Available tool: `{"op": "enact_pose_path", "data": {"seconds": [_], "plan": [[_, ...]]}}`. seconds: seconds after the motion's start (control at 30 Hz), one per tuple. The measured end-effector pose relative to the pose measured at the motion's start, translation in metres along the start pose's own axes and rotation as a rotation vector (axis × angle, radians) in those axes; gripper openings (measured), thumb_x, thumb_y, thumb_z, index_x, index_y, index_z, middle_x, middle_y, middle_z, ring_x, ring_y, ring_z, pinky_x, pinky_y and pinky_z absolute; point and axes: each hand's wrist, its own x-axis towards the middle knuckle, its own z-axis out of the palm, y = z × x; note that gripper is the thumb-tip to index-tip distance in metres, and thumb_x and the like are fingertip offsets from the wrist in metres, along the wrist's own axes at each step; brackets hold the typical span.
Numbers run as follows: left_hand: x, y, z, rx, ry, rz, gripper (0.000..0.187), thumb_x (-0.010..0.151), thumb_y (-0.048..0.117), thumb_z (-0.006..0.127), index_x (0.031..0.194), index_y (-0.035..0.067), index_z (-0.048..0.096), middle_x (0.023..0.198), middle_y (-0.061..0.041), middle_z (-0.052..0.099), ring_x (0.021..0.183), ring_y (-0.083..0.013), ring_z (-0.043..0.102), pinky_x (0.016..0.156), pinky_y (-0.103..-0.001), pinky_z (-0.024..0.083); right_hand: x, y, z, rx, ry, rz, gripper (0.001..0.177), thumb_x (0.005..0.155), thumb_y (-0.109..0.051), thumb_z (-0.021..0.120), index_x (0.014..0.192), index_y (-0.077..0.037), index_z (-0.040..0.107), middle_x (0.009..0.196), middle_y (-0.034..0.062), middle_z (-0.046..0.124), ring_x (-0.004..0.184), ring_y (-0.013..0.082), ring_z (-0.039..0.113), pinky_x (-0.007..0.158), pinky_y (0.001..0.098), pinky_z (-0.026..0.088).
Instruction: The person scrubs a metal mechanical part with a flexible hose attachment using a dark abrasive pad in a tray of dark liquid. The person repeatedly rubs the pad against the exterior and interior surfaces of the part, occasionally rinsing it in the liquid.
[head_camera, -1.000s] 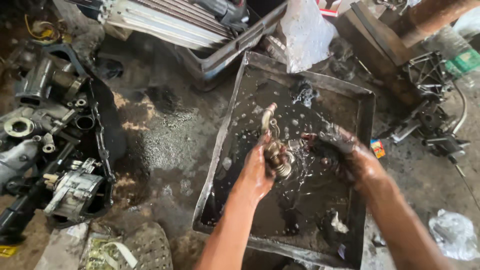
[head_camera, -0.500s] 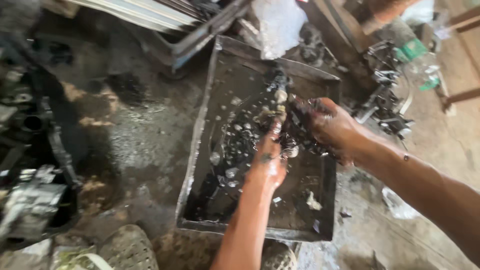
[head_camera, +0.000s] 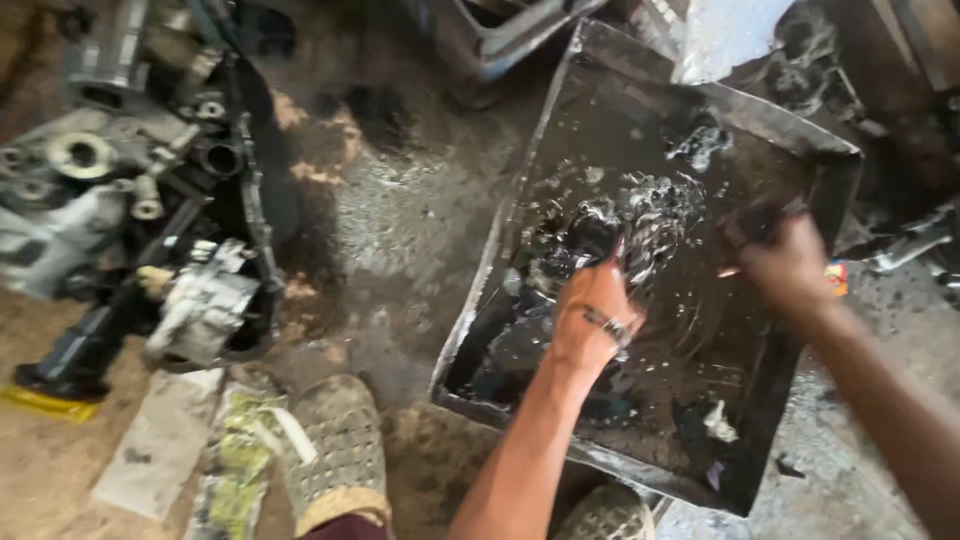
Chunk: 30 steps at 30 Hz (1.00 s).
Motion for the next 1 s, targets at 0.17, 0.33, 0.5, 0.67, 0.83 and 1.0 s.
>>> {"op": "enact_pose_path", "data": {"seconds": [0.17, 0.33, 0.5, 0.67, 0.83, 1.0], "plan": [[0.005, -0.003, -0.001, 0.369, -0.068, 0.108, 0.024, 0.082, 0.008, 0.066, 0.104, 0.007, 0.075, 0.091, -0.022, 0.074, 0.087, -0.0398, 0.072, 0.081, -0.05, 0.057, -0.018, 0.116, 0.091, -0.579, 0.13, -0.314, 0.042, 0.081, -0.019, 0.079, 0.118, -0.004, 0.068, 0.108, 0.0229, 0.07, 0.095, 0.0416, 0.066, 0.083, 0.0506, 0.054], [0.02, -0.011, 0.019, 0.566, -0.01, 0.282, 0.021, 0.09, 0.01, 0.062, 0.102, 0.014, 0.079, 0.097, -0.017, 0.076, 0.097, -0.0344, 0.073, 0.108, -0.049, 0.046, -0.051, 0.094, 0.132, -0.512, 0.378, -0.479, 0.066, 0.078, -0.025, 0.078, 0.137, -0.005, 0.057, 0.142, 0.0305, 0.055, 0.132, 0.0527, 0.044, 0.113, 0.0621, 0.029], [0.024, -0.019, 0.017, 0.451, 0.227, 0.48, 0.061, 0.079, 0.016, 0.065, 0.139, 0.019, 0.059, 0.105, -0.014, 0.076, 0.12, -0.0351, 0.061, 0.107, -0.061, 0.031, -0.063, 0.105, 0.112, -0.662, 0.223, -0.414, 0.083, 0.063, -0.026, 0.079, 0.14, -0.005, 0.054, 0.136, 0.0334, 0.053, 0.123, 0.0536, 0.048, 0.104, 0.0607, 0.035], [0.02, -0.033, 0.02, 0.452, 0.09, 0.554, 0.06, 0.092, 0.024, 0.065, 0.15, 0.019, 0.053, 0.139, -0.016, 0.064, 0.136, -0.0359, 0.048, 0.12, -0.054, 0.029, -0.047, 0.121, 0.072, -0.305, 0.269, -0.183, 0.062, 0.095, -0.016, 0.073, 0.149, 0.001, 0.046, 0.115, 0.0201, 0.067, 0.108, 0.0361, 0.067, 0.111, 0.044, 0.053], [0.004, -0.046, 0.042, 0.476, 0.415, 0.638, 0.049, 0.091, 0.044, 0.069, 0.135, 0.027, 0.057, 0.13, -0.015, 0.064, 0.132, -0.0359, 0.046, 0.118, -0.058, 0.023, -0.074, 0.03, 0.056, 0.439, 0.116, -0.079, 0.047, 0.095, -0.006, 0.069, 0.14, -0.004, 0.056, 0.129, 0.0205, 0.068, 0.115, 0.0251, 0.066, 0.095, 0.0371, 0.054], [0.014, -0.062, 0.098, -0.296, 0.611, -0.088, 0.077, 0.089, 0.04, 0.079, 0.144, 0.0, 0.044, 0.127, -0.025, 0.053, 0.122, -0.0352, 0.048, 0.104, -0.06, 0.04, -0.125, -0.019, 0.064, -0.1, 0.098, -0.469, 0.07, 0.076, 0.006, 0.062, 0.145, -0.005, 0.055, 0.146, 0.024, 0.056, 0.134, 0.0397, 0.05, 0.111, 0.0472, 0.04]]}}
